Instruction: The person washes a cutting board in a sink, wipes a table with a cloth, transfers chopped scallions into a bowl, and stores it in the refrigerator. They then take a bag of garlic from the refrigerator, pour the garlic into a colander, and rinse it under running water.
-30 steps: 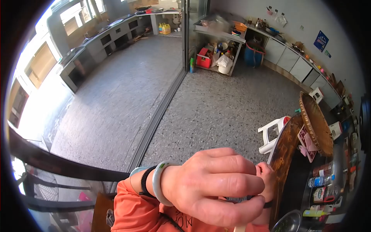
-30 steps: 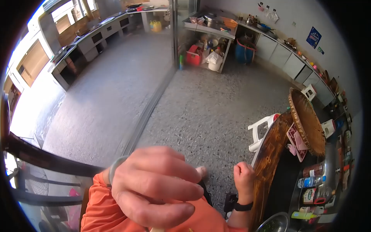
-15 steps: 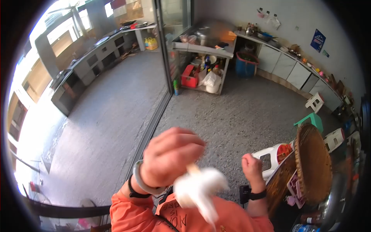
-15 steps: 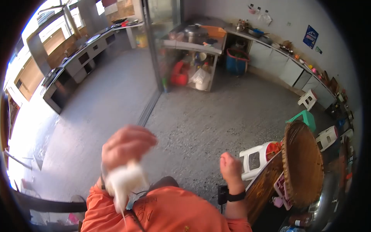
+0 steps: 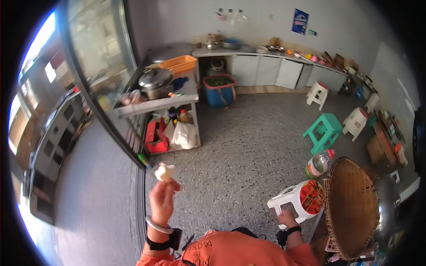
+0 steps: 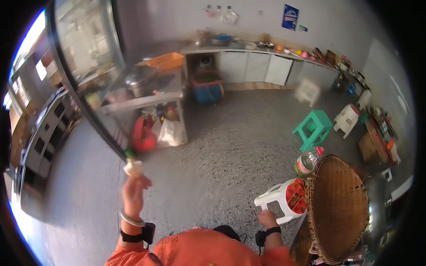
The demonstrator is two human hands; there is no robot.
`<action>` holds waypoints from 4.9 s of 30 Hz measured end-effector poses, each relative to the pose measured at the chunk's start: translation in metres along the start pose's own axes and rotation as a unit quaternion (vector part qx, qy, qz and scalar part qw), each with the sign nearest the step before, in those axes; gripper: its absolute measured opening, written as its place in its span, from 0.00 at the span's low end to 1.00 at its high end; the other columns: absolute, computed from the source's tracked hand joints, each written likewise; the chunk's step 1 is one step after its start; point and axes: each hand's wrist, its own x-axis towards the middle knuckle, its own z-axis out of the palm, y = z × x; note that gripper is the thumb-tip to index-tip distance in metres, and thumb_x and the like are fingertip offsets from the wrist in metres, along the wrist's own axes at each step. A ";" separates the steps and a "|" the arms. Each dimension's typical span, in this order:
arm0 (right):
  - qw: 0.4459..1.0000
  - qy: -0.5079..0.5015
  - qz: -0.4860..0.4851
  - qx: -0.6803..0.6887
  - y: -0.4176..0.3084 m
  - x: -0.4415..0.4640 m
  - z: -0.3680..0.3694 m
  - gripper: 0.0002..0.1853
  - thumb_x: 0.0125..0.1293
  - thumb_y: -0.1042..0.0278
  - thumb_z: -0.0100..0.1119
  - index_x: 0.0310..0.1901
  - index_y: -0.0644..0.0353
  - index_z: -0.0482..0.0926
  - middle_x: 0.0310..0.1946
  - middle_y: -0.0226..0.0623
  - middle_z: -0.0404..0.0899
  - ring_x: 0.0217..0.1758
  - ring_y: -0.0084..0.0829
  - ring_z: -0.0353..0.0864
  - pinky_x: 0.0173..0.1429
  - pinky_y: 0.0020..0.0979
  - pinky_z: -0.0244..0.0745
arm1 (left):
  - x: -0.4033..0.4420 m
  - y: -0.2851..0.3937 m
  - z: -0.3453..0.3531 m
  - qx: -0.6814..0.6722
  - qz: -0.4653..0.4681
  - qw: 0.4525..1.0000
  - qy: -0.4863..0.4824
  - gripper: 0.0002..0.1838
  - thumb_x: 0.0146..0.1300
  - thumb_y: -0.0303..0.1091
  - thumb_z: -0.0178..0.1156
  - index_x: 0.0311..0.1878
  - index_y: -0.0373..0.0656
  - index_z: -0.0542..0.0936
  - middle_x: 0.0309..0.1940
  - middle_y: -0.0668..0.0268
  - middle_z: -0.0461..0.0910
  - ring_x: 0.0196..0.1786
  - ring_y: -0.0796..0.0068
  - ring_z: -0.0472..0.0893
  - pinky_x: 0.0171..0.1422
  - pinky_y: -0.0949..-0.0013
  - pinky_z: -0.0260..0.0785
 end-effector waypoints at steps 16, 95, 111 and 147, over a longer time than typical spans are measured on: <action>0.941 -0.031 -0.169 -0.293 0.033 0.369 -0.132 0.12 0.53 0.64 0.49 0.28 0.59 0.82 0.32 0.44 0.80 0.37 0.44 0.80 0.40 0.43 0.75 | 0.325 -0.135 0.230 0.043 -0.037 0.987 -0.151 0.06 0.63 0.26 0.51 0.33 0.36 0.75 0.24 0.69 0.76 0.30 0.82 0.73 0.35 0.75 0.67; 0.566 0.145 -0.137 0.800 -0.015 1.816 -1.211 0.07 0.63 0.63 0.52 0.32 0.57 0.72 0.19 0.26 0.68 0.20 0.18 0.68 0.22 0.19 0.64 | 1.506 -0.430 1.137 -0.094 -0.118 0.974 0.169 0.12 0.68 0.37 0.47 0.36 0.37 0.71 0.14 0.73 0.58 0.18 0.81 0.60 0.27 0.75 0.56; 0.774 -0.100 -0.002 0.625 -0.126 1.849 -1.131 0.13 0.54 0.64 0.57 0.36 0.63 0.71 0.24 0.38 0.75 0.22 0.30 0.78 0.17 0.22 0.66 | 1.482 -0.430 1.144 -0.044 -0.199 0.948 0.246 0.14 0.66 0.40 0.50 0.35 0.37 0.72 0.17 0.74 0.62 0.19 0.83 0.60 0.27 0.76 0.57; 0.550 -0.576 -0.603 -0.049 -0.540 1.032 -0.527 0.02 0.48 0.74 0.50 0.24 0.63 0.70 0.16 0.29 0.68 0.13 0.20 0.66 0.11 0.24 0.62 | 0.744 -0.231 0.914 0.118 -0.020 0.387 0.914 0.09 0.67 0.33 0.47 0.33 0.41 0.73 0.19 0.78 0.64 0.20 0.90 0.62 0.24 0.82 0.56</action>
